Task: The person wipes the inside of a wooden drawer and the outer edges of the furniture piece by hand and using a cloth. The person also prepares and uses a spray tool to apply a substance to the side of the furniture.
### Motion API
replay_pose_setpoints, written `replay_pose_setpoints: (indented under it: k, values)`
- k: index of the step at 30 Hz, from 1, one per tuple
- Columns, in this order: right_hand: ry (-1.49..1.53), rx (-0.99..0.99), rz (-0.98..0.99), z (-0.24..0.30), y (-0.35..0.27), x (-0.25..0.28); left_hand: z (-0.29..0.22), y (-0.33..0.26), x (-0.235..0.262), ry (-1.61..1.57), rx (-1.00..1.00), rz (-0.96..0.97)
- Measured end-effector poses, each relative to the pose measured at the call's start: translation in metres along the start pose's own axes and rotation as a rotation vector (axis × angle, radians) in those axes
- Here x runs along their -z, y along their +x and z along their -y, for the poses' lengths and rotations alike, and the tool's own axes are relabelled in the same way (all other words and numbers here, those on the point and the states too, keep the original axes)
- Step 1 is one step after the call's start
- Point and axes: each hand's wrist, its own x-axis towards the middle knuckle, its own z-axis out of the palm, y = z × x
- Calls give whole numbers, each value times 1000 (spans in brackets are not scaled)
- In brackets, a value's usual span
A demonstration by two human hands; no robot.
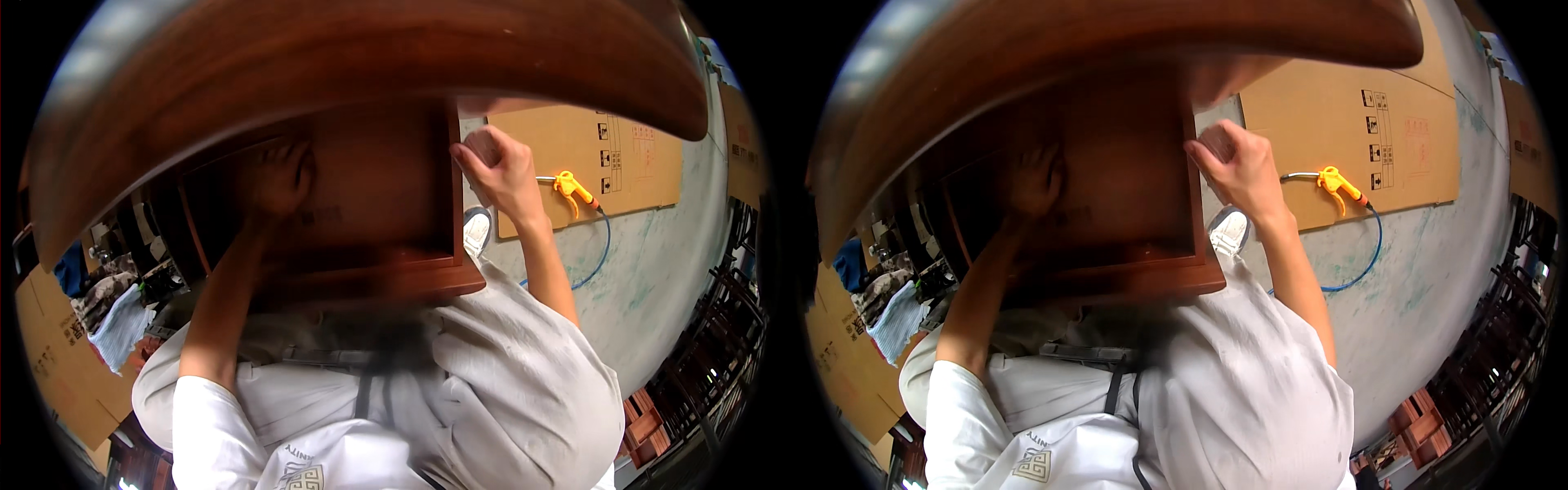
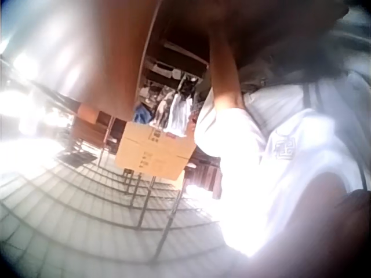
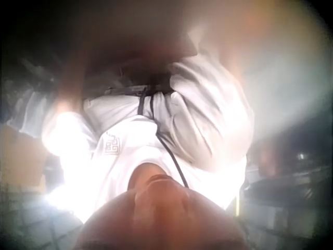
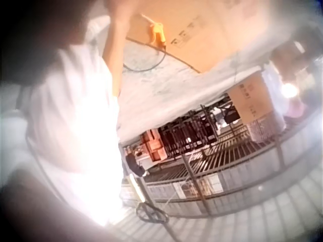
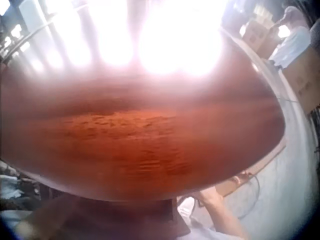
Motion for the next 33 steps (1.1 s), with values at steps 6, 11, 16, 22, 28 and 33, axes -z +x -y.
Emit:
replay_pose_setpoints:
  k: [6, 11, 16, 22, 28, 33]
  values:
    - [97, -14, 41, -6, -1, 3, -4, 3, 7, 22, -4, -26]
    - [98, 31, 89, -24, -33, -2, -18, 7, 24, 304, -82, -144]
    - [414, -118, -145, -19, 20, 15, -128, 23, 62, -147, -647, -59]
    - [534, -293, -100, -78, -41, 31, -161, 69, 71, 52, -505, 46]
    - [763, -328, -12, -65, -57, 23, -169, 28, 65, -96, -807, -14]
    - [619, -306, 45, -23, -49, 10, -99, 95, 67, -1, 104, 760]
